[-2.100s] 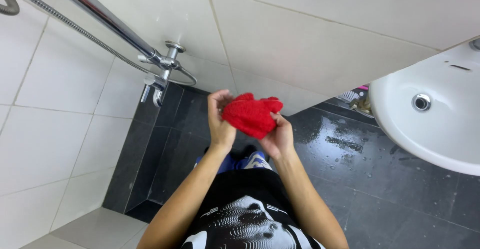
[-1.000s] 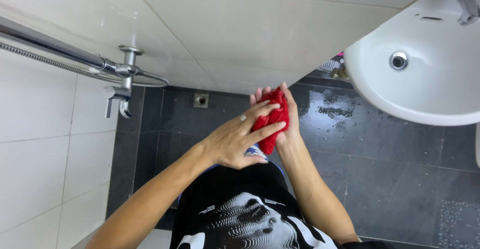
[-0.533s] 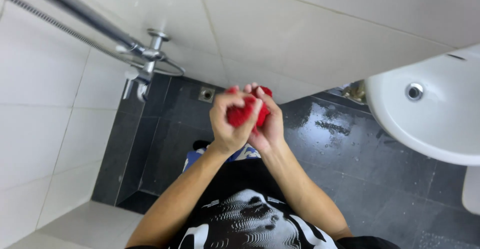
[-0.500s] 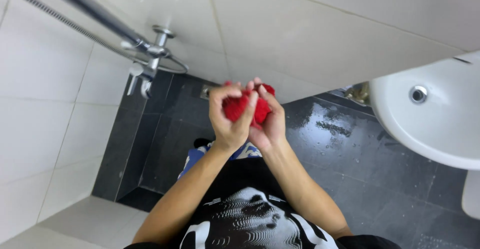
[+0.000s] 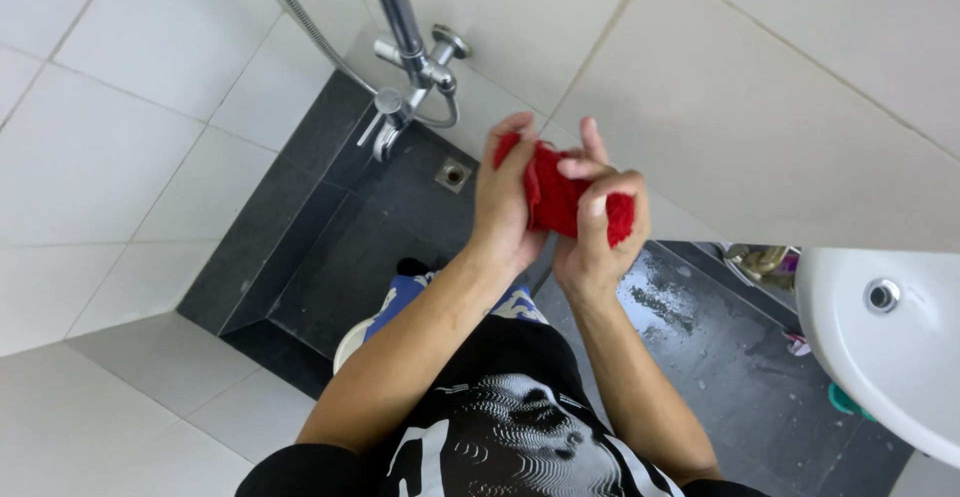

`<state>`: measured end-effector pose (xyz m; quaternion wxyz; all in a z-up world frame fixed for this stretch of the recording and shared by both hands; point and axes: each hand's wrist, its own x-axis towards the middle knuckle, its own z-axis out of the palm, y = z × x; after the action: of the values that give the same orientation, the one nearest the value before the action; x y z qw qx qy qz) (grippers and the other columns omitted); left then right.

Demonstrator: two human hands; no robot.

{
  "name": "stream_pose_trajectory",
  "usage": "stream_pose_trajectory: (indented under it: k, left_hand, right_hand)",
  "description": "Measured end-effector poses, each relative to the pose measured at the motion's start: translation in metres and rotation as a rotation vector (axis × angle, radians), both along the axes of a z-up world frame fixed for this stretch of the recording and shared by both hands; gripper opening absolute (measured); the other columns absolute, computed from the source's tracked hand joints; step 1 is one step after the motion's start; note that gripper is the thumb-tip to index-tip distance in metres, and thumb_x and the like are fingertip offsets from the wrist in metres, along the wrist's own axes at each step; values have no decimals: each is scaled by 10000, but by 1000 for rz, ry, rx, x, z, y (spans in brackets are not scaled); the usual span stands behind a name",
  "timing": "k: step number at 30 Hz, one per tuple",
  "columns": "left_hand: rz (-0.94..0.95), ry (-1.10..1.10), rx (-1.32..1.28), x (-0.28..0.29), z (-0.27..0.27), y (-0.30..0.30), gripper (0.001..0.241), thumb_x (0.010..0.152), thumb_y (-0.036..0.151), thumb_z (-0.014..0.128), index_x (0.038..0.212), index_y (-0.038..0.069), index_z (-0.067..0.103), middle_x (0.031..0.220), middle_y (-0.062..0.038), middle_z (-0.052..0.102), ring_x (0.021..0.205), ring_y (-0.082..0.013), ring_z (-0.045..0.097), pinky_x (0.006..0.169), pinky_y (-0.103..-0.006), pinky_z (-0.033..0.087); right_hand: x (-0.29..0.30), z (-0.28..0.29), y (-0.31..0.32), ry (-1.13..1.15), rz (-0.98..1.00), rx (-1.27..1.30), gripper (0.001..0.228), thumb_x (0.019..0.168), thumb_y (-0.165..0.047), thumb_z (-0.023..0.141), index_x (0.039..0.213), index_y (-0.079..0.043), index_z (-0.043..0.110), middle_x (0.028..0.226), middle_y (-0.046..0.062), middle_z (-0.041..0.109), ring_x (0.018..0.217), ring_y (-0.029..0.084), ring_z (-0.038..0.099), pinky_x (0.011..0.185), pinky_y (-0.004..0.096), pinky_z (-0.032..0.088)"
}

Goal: The person wipes the white tiled walls and the chrome shower fixtures with a red cloth. They clean the area around the shower head, the vertical pipe, and the floor drain, moving the cloth over various surfaces in the shower stall.

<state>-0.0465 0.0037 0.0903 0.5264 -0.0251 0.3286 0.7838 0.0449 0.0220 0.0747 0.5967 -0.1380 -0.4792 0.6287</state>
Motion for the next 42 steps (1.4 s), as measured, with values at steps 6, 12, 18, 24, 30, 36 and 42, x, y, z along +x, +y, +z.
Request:
stream_pose_trajectory:
  k: [6,12,18,24,30,36,42]
  left_hand:
    - [-584,95,205,-23,17,12,259,1056,117,584,1308,59,583,943,-72,623,839,-154,619,741,-301,564]
    - [-958,568,151,-42,51,22,234,998,115,536,1180,62,673,1047,-1,681,858,-116,603,748,-292,552]
    - [-1239,906,-8,-55,45,50,260,968,78,511,1107,67,731,916,-92,668,793,-139,593,693,-324,524]
    - [-1375,1387,-255,-59,54,56,330,978,91,432,1116,125,730,1000,-85,739,748,-186,627,661,-363,529]
    - [-1293,1661,-272,-88,8,103,346,879,21,484,977,148,791,1035,-89,768,859,-238,698,740,-375,551]
    - [-1430,1969,-455,-83,-3,126,218,830,-28,607,928,80,769,1013,-148,749,810,-285,667,726,-420,535]
    - [-1152,1859,-730,-73,-4,102,90,831,74,732,902,19,729,885,-99,749,740,-159,714,609,-302,612]
  right_hand:
    - [13,51,8,-399,-138,884,314,959,-397,736,854,-122,627,847,-4,749,1009,228,777,1304,502,150]
    - [2,93,21,-513,48,1540,352,924,-451,832,771,-205,632,752,-62,667,787,153,697,1181,471,370]
    - [-22,96,25,-659,96,1827,283,907,-396,723,735,-218,585,727,-43,616,776,157,683,998,377,533]
    - [-47,74,32,-658,151,2056,394,1017,-429,610,722,-169,579,679,-5,625,661,172,682,706,312,584]
    - [-84,52,45,-1049,342,2134,500,1068,-459,483,714,-143,640,616,-8,633,552,169,664,552,328,551]
    - [-125,-13,53,-1143,393,1715,351,800,-202,511,1034,-93,748,998,28,771,860,165,732,742,437,588]
    - [-126,-14,56,-1351,461,1717,268,799,-236,572,952,-104,748,925,34,756,841,188,725,756,431,555]
